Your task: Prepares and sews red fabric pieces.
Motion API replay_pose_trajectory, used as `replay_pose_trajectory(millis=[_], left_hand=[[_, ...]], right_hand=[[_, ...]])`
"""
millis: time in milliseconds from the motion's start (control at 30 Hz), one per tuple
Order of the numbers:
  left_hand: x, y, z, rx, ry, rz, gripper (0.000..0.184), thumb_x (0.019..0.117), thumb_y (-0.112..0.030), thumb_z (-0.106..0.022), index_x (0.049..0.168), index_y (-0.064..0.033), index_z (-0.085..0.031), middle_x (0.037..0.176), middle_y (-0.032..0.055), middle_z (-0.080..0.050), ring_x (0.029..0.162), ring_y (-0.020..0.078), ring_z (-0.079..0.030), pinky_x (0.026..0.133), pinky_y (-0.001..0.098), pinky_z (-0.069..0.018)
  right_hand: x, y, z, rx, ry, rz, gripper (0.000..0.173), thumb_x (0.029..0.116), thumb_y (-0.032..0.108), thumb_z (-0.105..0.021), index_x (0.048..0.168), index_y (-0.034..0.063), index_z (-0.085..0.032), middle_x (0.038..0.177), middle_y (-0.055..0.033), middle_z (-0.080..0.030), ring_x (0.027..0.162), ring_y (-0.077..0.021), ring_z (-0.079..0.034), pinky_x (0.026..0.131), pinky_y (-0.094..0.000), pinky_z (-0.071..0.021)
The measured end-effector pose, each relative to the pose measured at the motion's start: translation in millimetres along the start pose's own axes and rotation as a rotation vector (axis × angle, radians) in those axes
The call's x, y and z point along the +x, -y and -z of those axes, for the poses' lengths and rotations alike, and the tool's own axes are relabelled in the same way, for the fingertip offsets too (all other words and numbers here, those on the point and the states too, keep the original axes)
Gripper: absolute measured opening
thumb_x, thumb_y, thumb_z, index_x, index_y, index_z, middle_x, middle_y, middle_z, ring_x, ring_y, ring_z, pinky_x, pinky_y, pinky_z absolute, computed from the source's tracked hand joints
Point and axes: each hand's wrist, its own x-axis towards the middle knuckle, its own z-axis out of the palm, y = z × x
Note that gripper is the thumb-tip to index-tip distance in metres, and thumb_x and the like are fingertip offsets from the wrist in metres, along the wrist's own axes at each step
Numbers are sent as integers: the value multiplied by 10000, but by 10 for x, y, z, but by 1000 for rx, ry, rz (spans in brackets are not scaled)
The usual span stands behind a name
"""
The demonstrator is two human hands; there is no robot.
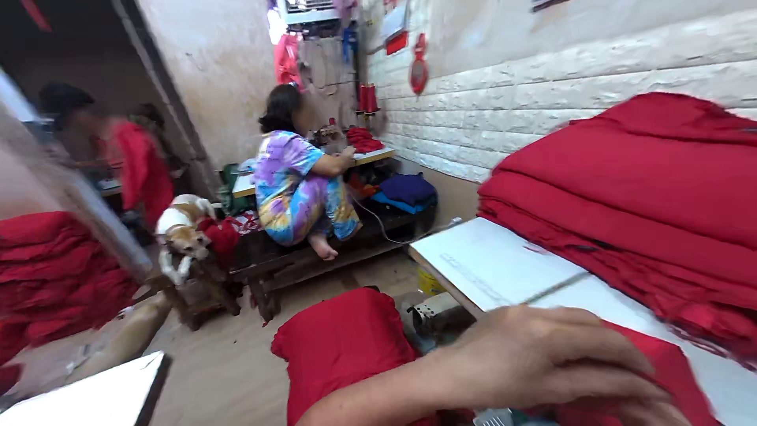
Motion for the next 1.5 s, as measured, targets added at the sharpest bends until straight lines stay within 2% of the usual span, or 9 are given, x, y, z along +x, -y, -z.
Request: replay_pose_trajectory(millis=[33, 133, 300, 433, 900, 1167, 1267, 1367, 1500], left_hand=[[-17, 21, -16, -43, -4, 34, 115, 929, -30, -695, 926, 72, -746, 849, 146, -703, 790, 168, -670, 742, 301, -546], [-107, 167, -78, -139, -10, 192, 156, 972, -87, -658, 970, 45, -742, 902, 91, -712, 863, 83, -661, 809, 236, -543], [-241, 478, -231, -272, -37, 337, 143, 979, -110, -649, 1005, -4, -742, 953, 19, -735, 864, 29, -681, 792, 215, -575], [-284, 525, -274, -334, -68, 385, 104, 959, -94, -673, 986, -25, -746, 907, -1, -731, 810, 37, -682, 740, 206, -577], [-351, 621, -297, -321, -171, 401, 80, 934, -105, -715, 933, -38, -759, 855, -4, -727, 741, 35, -672, 682, 187, -566], [-342, 617, -284, -264, -181, 246, 89, 935, -96, -711, 960, -35, -771, 950, 2, -731, 878, 40, -682, 792, 192, -576], [-335, 621, -298, -268, -215, 251, 80, 927, -104, -723, 934, -40, -770, 928, -7, -728, 839, 29, -675, 755, 179, -570], [-333, 630, -301, -306, -210, 263, 77, 929, -97, -718, 937, -37, -766, 931, -8, -729, 827, 25, -673, 743, 176, -569], [-342, 641, -336, -381, -234, 326, 86, 938, -79, -701, 958, -22, -763, 911, 0, -734, 816, 40, -684, 752, 197, -580]], right_hand=[[-11, 74, -50, -49, -28, -42, 186, 1034, 309, -584, 1052, 256, -762, 1188, 209, -692, 1158, 71, -590, 1038, -215, -483], [-71, 124, -245, -204, -256, -76, 85, 918, 210, -734, 876, 137, -740, 987, 98, -701, 944, 65, -632, 815, -122, -548], [-239, 63, -240, -254, -366, -109, 137, 926, 207, -728, 928, 72, -753, 966, 11, -712, 852, 19, -663, 738, -126, -569], [-297, 92, -228, -255, -369, -198, 137, 922, 222, -732, 927, 85, -743, 950, 20, -710, 811, 10, -645, 696, -131, -546], [-306, 67, -287, -345, -397, -184, 121, 917, 191, -707, 887, 75, -720, 905, 15, -692, 783, 16, -641, 686, -116, -546], [-299, 39, -272, -413, -410, -177, 131, 916, 180, -700, 861, 61, -704, 854, 7, -692, 762, 23, -640, 686, -114, -540], [-273, 71, -290, -353, -426, -247, 99, 894, 147, -705, 924, 60, -669, 820, 26, -700, 725, 19, -656, 662, -130, -552], [-247, 118, -228, -234, -328, -390, 203, 916, 151, -689, 1088, 44, -696, 903, 20, -712, 790, 0, -672, 714, -154, -565], [-232, 126, -146, -216, -233, -424, 181, 967, 188, -642, 996, 47, -752, 927, 14, -675, 796, 37, -619, 714, -114, -526]])
